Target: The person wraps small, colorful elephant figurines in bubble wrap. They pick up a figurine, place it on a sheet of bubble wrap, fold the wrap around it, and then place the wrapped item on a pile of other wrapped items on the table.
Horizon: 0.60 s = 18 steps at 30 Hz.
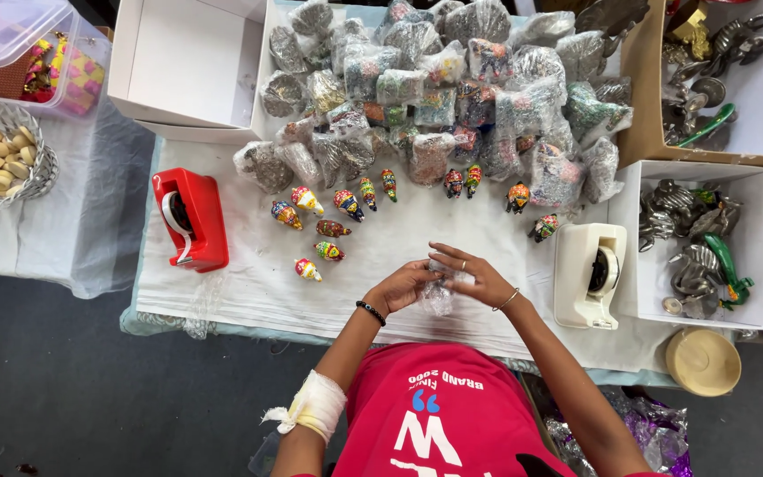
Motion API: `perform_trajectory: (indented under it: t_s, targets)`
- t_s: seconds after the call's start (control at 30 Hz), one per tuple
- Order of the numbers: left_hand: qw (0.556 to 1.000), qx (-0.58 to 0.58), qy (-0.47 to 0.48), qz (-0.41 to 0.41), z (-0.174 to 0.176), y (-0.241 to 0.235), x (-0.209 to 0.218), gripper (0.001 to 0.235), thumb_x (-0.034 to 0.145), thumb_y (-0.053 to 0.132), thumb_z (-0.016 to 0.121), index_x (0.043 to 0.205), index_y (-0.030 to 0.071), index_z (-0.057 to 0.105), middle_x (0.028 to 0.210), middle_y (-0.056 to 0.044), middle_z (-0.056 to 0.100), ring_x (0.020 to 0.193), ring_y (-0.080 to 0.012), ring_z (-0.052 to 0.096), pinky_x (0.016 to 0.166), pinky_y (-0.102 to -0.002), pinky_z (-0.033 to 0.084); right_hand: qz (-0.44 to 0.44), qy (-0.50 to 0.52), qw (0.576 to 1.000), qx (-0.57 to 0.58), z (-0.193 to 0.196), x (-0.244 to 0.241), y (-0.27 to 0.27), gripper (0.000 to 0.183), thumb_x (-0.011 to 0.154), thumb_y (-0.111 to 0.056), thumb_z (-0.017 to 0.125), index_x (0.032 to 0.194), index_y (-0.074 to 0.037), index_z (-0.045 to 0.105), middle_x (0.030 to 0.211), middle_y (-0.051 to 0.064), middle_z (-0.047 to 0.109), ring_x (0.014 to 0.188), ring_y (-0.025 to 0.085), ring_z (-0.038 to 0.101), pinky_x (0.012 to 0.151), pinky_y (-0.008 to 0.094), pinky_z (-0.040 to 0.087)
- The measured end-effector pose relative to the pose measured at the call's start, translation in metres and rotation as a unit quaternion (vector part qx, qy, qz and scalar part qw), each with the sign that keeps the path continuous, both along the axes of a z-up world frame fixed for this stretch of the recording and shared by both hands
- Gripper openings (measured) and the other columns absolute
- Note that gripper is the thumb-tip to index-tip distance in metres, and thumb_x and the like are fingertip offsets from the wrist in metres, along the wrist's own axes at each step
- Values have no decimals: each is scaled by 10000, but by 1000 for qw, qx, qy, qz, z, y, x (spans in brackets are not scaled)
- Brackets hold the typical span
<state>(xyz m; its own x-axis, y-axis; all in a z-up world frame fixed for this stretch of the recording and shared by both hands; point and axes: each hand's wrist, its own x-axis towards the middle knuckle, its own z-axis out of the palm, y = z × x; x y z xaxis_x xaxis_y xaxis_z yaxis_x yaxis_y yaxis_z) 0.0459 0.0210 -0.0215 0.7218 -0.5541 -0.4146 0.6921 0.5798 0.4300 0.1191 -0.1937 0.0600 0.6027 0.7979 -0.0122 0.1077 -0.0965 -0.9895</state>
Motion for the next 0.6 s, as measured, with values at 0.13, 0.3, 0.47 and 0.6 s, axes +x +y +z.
perform_trajectory:
  t_s: [0.13, 0.3, 0.47, 0.6]
  targets:
    - [1000, -5, 25, 16, 23, 1, 1, 280, 1032, 73, 574, 1309, 35, 572, 1199, -78, 690, 1061, -171, 696, 949, -351, 570, 59, -226, 966, -111, 12, 1, -3, 749, 832, -476, 702, 1502, -193, 523, 1662, 97, 310, 1508, 316, 327, 1154, 496, 308]
    - [984, -166, 60, 13, 62, -9, 12, 393, 935, 302, 557, 1196, 9, 576, 1115, -117, 709, 998, -212, 723, 900, -363, 611, 45, -296, 944, -136, -8, -5, -13, 784, 899, -738, 443, 1531, -278, 509, 1729, 77, 168, 1590, 343, 140, 1192, 540, 176]
    - [999, -26, 33, 29, 7, -18, 8, 429, 1038, 457, 581, 1242, 80, 594, 1122, -25, 693, 981, -131, 693, 870, -322, 602, -27, -163, 970, -180, -17, -24, -16, 941, 909, -835, 109, 1597, -252, 379, 1748, 0, 156, 1601, 319, 30, 1237, 542, 63]
    - [1000, 6, 17, -11, 14, -19, 3, 353, 1053, 381, 583, 1250, 90, 624, 1112, 4, 694, 985, -105, 687, 869, -298, 594, -45, -137, 973, -180, -16, -38, -25, 977, 915, -836, 94, 1640, -209, 283, 1744, -2, 159, 1596, 297, 22, 1236, 530, 62]
